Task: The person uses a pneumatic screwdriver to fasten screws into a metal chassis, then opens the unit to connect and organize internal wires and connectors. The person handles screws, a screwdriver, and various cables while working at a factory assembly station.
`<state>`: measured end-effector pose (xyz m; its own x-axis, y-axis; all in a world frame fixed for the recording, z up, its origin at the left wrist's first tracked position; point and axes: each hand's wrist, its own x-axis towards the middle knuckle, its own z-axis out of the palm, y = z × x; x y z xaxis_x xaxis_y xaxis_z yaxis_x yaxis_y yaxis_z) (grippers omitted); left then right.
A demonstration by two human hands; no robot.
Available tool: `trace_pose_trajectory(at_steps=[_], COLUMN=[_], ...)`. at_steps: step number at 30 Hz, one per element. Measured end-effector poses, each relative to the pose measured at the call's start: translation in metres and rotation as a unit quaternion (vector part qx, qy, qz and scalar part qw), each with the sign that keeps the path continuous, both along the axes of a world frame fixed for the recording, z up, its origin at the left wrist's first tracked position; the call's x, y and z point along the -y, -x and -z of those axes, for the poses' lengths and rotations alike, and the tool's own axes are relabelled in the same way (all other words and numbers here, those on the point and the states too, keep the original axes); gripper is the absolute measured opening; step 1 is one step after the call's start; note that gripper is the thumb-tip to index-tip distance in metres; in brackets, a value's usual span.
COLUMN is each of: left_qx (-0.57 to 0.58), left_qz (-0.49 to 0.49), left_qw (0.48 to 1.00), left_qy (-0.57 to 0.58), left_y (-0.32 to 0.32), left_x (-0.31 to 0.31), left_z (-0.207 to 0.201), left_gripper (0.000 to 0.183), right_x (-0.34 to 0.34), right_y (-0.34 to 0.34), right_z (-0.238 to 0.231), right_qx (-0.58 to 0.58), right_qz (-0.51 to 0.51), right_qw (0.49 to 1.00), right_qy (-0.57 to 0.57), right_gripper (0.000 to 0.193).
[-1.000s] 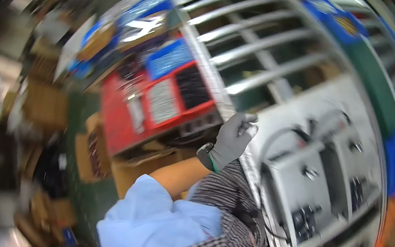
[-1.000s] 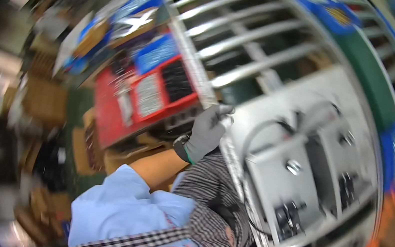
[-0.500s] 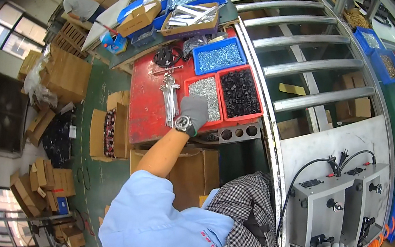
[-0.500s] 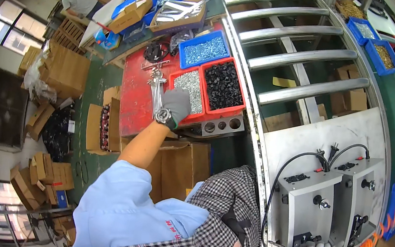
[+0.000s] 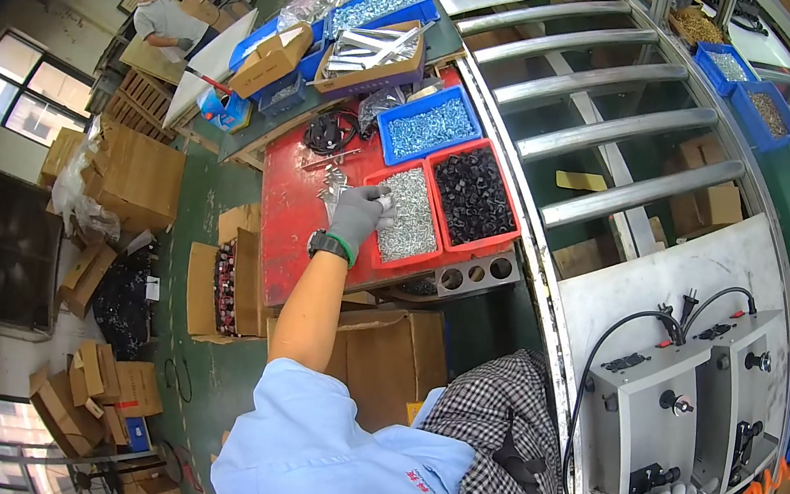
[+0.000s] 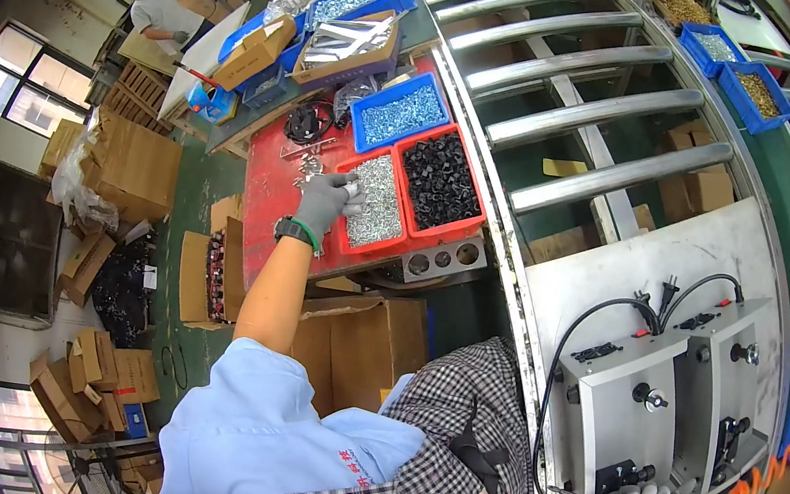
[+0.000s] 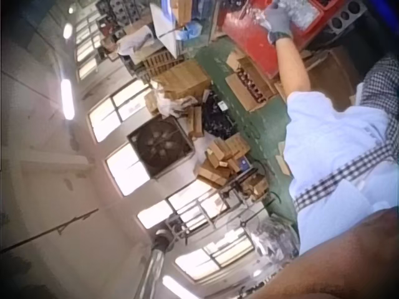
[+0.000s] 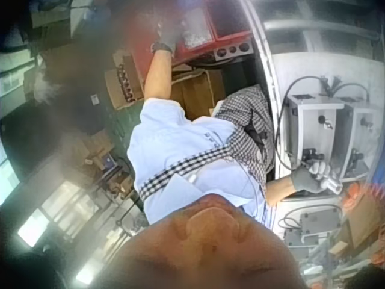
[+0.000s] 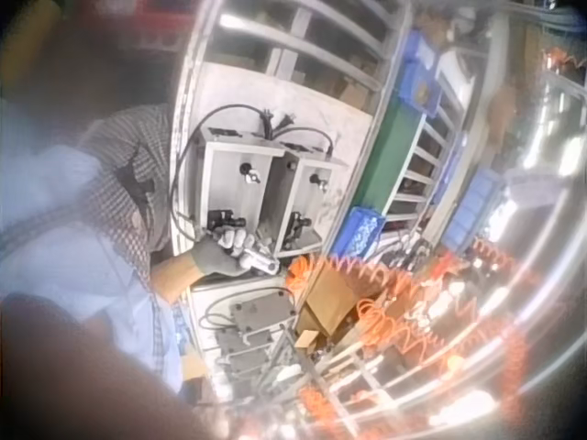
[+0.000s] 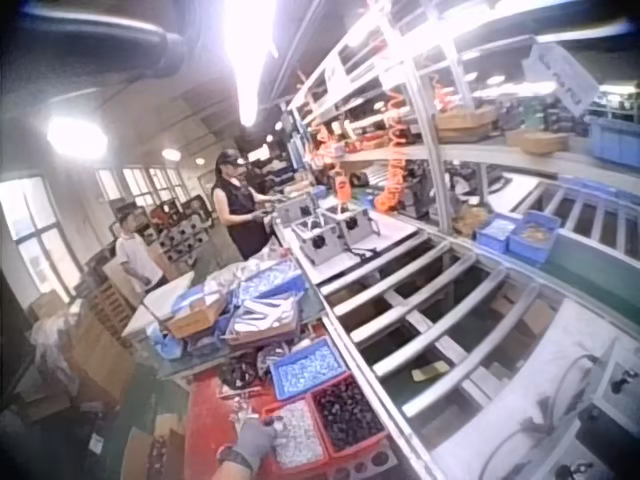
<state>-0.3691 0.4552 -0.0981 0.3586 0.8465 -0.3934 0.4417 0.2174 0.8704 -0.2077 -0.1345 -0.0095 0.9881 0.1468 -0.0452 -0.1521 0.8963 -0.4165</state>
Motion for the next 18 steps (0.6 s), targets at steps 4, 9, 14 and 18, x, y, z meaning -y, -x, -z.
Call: trace_pose_trajectory(at_steps=[4,9,14,18], left_qx=[-0.003,0.087,0.182,0.258], left_qz=[-0.006,-0.046,-0.060,-0.051], left_qw=[0.998,0.986,0.955,0.926], left_qy=[0.062,0.135,0.226,0.270], left_y=[0.009,0.010,0.010,0.013], left_x=[-0.006,-0.009,-0.008,-0.011], left_z=[-0.001,0.005,0.003,0.011], left_gripper=[0.029,0.031,0.041,0.051], right_x=[0.000,-0.012,-0.004,-0.007], right_y=[-0.003,-0.002,-0.002,-0.002], right_z=[0.002,-0.013,-0.004,-0.007], right_qx=[-0.055,-0.077,-0.070,-0.063], right_qz=[-0.052,-0.009,-0.045,-0.042], right_qw=[0.996,0.997,0.997,0.997], right_qy=[-0.042,-0.008,-0.003,0.009], right_gripper=[0.021,0.017,0.016,0.016])
